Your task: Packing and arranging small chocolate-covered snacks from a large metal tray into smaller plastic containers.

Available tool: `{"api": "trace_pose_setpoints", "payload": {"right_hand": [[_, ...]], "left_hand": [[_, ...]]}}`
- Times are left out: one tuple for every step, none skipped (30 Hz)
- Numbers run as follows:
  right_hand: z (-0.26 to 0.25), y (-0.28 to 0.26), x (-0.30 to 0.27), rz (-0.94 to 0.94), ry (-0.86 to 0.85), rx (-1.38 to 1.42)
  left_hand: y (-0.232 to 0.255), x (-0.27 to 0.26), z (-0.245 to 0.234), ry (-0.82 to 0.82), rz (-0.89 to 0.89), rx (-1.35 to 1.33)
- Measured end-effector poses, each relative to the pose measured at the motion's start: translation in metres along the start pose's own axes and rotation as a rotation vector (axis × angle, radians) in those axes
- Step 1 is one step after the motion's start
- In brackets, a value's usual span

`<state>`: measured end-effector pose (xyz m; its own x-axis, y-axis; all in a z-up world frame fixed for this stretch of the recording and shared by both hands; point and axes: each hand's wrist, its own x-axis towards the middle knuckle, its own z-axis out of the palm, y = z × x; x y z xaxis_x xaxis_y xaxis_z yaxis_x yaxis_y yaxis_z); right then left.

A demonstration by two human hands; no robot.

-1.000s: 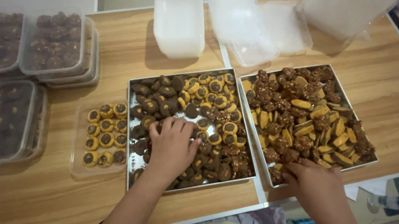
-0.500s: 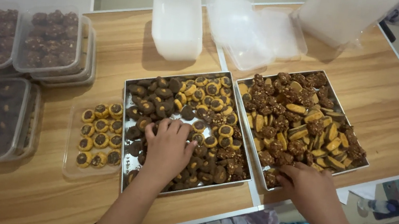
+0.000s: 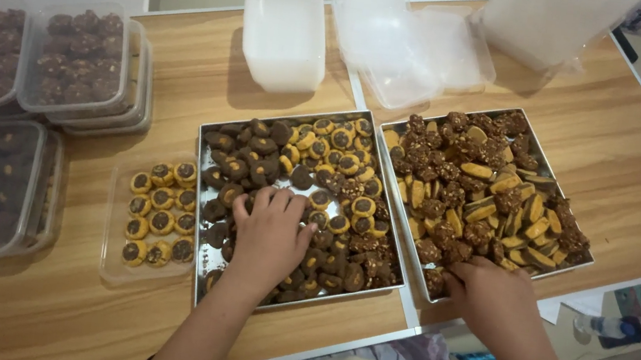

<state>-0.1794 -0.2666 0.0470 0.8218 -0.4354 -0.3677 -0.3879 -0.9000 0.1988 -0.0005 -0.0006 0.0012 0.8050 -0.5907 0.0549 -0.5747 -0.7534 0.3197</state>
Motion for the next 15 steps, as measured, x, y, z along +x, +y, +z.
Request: {"api": "trace_pose_setpoints", "payload": {"right_hand": [[-0.001, 0.0, 0.001, -0.002, 0.001, -0.001], [-0.002, 0.001, 0.001, 0.0, -0.014, 0.009], [-0.002, 0.001, 0.002, 0.002, -0.029, 0.018], [-0.007, 0.0, 0.0, 0.001, -0.03, 0.018], [-0.012, -0.002, -0.001, -0.004, -0.049, 0.05], [-0.017, -0.003, -0.002, -0.009, -0.069, 0.083], [-0.014, -0.001, -0.001, -0.009, -0.07, 0.084], [-0.012, 0.0, 0.001, -0.021, -0.066, 0.084], [-0.009, 0.002, 0.003, -0.033, -0.061, 0.085], [-0.013, 0.001, 0.002, -0.032, -0.061, 0.086], [-0.016, 0.0, 0.0, -0.032, -0.067, 0.139], [-0.02, -0.001, -0.001, -0.032, -0.072, 0.191], [-0.017, 0.0, 0.0, -0.032, -0.072, 0.192], [-0.014, 0.001, 0.001, -0.053, -0.054, 0.189], [-0.011, 0.003, 0.002, -0.074, -0.037, 0.185]], "left_hand": [[0.0, 0.0, 0.0, 0.001, -0.002, 0.0], [0.0, 0.0, 0.0, -0.003, -0.002, 0.006], [0.0, 0.0, 0.0, -0.006, -0.002, 0.012], [0.0, 0.0, 0.0, -0.006, -0.003, 0.011], [0.0, -0.001, 0.0, -0.003, 0.004, 0.007], [0.0, -0.001, 0.0, 0.0, 0.011, 0.003], [-0.001, -0.001, 0.001, 0.0, 0.011, 0.003], [-0.001, -0.001, 0.001, 0.004, 0.013, 0.01], [-0.001, -0.001, 0.001, 0.008, 0.016, 0.017], [-0.001, -0.001, 0.002, 0.007, 0.017, 0.017], [-0.001, -0.001, 0.002, 0.017, 0.019, 0.015], [-0.001, -0.001, 0.002, 0.027, 0.021, 0.013], [-0.001, -0.001, 0.002, 0.027, 0.022, 0.013], [-0.001, -0.001, 0.003, 0.029, 0.023, 0.02], [-0.002, -0.002, 0.003, 0.031, 0.024, 0.026]]}}
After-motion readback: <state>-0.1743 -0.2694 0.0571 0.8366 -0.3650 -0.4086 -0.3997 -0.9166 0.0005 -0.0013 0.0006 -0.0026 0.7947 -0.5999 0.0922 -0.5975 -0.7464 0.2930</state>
